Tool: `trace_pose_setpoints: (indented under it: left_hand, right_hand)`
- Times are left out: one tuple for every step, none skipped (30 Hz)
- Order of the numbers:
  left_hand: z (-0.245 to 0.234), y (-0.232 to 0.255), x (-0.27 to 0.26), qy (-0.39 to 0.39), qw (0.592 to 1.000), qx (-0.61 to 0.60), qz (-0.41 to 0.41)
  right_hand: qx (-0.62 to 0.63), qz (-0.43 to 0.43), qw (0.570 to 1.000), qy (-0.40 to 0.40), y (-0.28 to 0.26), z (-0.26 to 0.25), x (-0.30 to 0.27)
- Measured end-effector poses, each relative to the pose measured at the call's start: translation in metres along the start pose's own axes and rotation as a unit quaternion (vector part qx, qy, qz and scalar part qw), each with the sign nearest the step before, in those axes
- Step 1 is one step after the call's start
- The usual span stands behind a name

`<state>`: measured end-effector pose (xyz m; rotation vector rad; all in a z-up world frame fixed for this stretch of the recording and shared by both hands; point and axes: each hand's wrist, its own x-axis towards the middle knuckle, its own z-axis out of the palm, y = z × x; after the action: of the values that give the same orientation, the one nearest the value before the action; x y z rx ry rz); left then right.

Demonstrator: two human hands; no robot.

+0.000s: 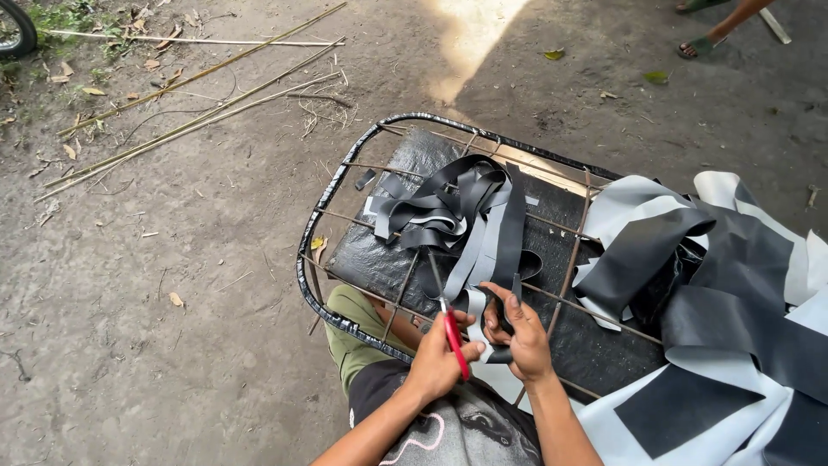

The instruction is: Cutting strips of black and white upholstery material using scissors on a metal frame.

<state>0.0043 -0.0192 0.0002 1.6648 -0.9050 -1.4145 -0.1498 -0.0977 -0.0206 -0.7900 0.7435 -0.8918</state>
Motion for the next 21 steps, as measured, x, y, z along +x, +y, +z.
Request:
trace_pose_setpoints:
  left_hand:
    - [0.005, -0.006, 0.002, -0.001, 1.000, 0.001, 0.000]
    - [0.010, -0.012, 0.004, -0.053, 0.997, -0.030, 0.043]
    - [0.015, -0.018, 0.007, -0.105, 0.989, -0.061, 0.085]
    - [0.016, -0.017, 0.005, -0.108, 0.989, -0.058, 0.083]
    - [0.018, -0.016, 0.003, -0.143, 0.983, -0.088, 0.069]
    - [0.021, -0.014, 0.003, -0.179, 0.975, -0.116, 0.055]
    - [0.019, -0.006, 0.000, -0.184, 0.975, -0.111, 0.053]
    - [0.017, 0.003, -0.003, -0.186, 0.975, -0.107, 0.055]
    - [0.016, 0.012, -0.006, -0.188, 0.975, -0.104, 0.057]
    - [0.016, 0.025, -0.006, -0.191, 0.975, -0.100, 0.057]
    - [0.015, 0.038, -0.007, -0.178, 0.982, -0.001, 0.067]
    - [0.016, 0.050, -0.009, -0.161, 0.979, 0.097, 0.077]
    - [0.020, 0.050, -0.008, -0.163, 0.979, 0.098, 0.077]
    - [0.025, 0.050, -0.006, -0.144, 0.978, 0.137, 0.066]
    - [0.030, 0.051, -0.004, -0.124, 0.975, 0.175, 0.055]
    - [0.027, 0.056, -0.003, -0.127, 0.974, 0.178, 0.057]
    - [0.024, 0.061, -0.002, -0.111, 0.978, 0.168, 0.048]
    - [0.022, 0.065, -0.002, -0.097, 0.982, 0.157, 0.038]
    - [0.016, 0.062, 0.004, -0.101, 0.981, 0.161, 0.038]
    - [0.011, 0.060, 0.011, -0.042, 0.983, 0.142, 0.110]
    - [0.005, 0.057, 0.018, 0.016, 0.976, 0.120, 0.181]
  right_hand:
    - [0.000, -0.001, 1.000, 0.001, -0.005, 0.003, -0.001]
    - [0.079, -0.015, 0.996, -0.043, -0.010, 0.006, -0.001]
    - [0.157, -0.030, 0.983, -0.088, -0.015, 0.008, -0.001]
    - [0.160, -0.031, 0.983, -0.085, -0.023, 0.012, -0.002]
    - [0.139, -0.028, 0.986, -0.088, -0.032, 0.014, -0.003]
    - [0.119, -0.028, 0.988, -0.090, -0.041, 0.016, -0.004]
    - [0.122, -0.032, 0.988, -0.085, -0.044, 0.013, -0.002]
    - [0.073, -0.059, 0.995, -0.043, -0.048, 0.010, 0.001]
    - [0.024, -0.084, 0.996, 0.001, -0.052, 0.006, 0.003]
    - [0.026, -0.088, 0.996, 0.004, -0.056, 0.010, 0.003]
    - [0.005, -0.107, 0.993, 0.044, -0.061, 0.014, 0.002]
    - [-0.017, -0.124, 0.989, 0.082, -0.065, 0.018, 0.001]
    - [-0.016, -0.125, 0.988, 0.084, -0.063, 0.018, 0.001]
    - [-0.001, -0.115, 0.989, 0.094, -0.061, 0.017, 0.001]
    - [0.014, -0.105, 0.989, 0.105, -0.060, 0.016, 0.001]
    - [0.016, -0.109, 0.988, 0.107, -0.067, 0.013, 0.001]
    - [-0.037, -0.105, 0.989, 0.100, -0.075, 0.010, 0.002]
    - [-0.089, -0.100, 0.986, 0.095, -0.081, 0.007, 0.000]
    - [-0.086, -0.102, 0.986, 0.100, -0.086, 0.000, 0.001]
    - [-0.073, -0.150, 0.978, 0.126, -0.092, -0.007, 0.002]
    - [-0.059, -0.199, 0.966, 0.152, -0.098, -0.014, 0.003]
